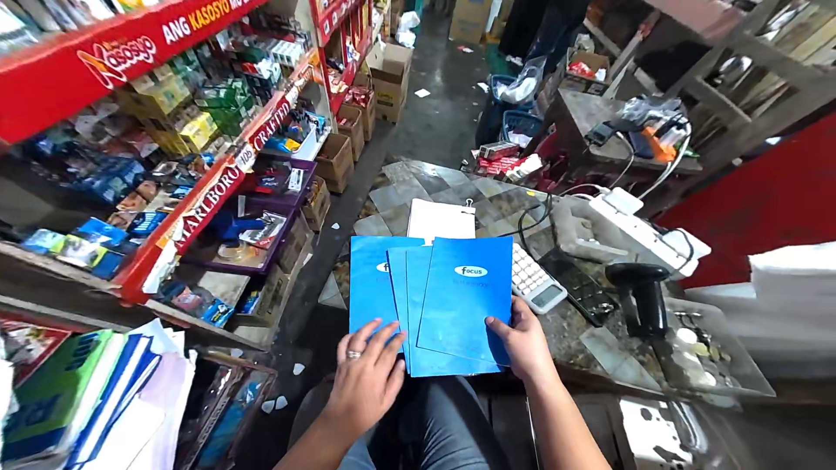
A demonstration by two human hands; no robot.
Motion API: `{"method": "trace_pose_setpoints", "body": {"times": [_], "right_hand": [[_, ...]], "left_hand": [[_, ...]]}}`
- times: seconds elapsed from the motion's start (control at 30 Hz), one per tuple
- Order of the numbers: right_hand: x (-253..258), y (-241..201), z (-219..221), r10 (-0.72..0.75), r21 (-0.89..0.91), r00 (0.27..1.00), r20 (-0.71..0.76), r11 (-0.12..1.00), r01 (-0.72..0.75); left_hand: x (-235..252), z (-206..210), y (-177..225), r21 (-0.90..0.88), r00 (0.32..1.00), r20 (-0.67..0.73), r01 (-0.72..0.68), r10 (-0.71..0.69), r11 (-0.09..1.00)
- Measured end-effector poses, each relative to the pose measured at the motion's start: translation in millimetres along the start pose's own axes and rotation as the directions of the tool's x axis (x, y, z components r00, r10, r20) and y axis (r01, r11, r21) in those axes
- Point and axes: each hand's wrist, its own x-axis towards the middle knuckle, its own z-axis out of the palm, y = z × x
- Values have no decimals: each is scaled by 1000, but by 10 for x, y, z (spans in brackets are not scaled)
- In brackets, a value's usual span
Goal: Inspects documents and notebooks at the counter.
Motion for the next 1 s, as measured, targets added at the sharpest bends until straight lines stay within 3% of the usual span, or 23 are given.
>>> {"method": "trace_pose_setpoints", "body": {"times": [0.1, 0.2, 0.3, 0.37, 0.43, 0.57, 0.7, 0.77, 0.9, 1.0], "right_hand": [[-17, 1, 14, -6, 12, 1000, -11, 1000, 6], [-31, -5, -35, -57, -51, 997, -47, 997, 54], [-33, -71, -164, -141, -221, 982, -126, 969, 111], [0, -116, -275, -155, -234, 972, -175, 966, 112], [37, -136, -374, -149, -171, 963, -225, 979, 112], [31, -194, -488, -130, -52, 938, -320, 991, 119], [-27, -244, -597, -170, -63, 914, -369, 985, 158], [-33, -232, -625, -187, -72, 902, -388, 982, 173], [2, -177, -557, -191, -36, 897, -398, 981, 192], [-26, -190, -492, -184, -11, 908, -377, 981, 194]], "left_hand": [[-3, 91, 58, 46, 992, 112, -64, 58, 997], [13, 103, 90, 89, 991, 125, -66, 54, 994], [97, 44, 144, 88, 988, 152, -15, 2, 996], [250, -43, 228, 66, 970, 228, 75, -88, 995], [493, -120, 369, 82, 921, 332, 185, -202, 979], [1073, -71, 538, 173, 750, 540, 345, -382, 922], [1356, -14, 470, 139, 617, 644, 487, -453, 862], [1365, -17, 425, 121, 599, 664, 505, -448, 854], [1373, 16, 470, 206, 650, 584, 461, -487, 863], [1483, 26, 494, 237, 578, 637, 484, -511, 843]]}}
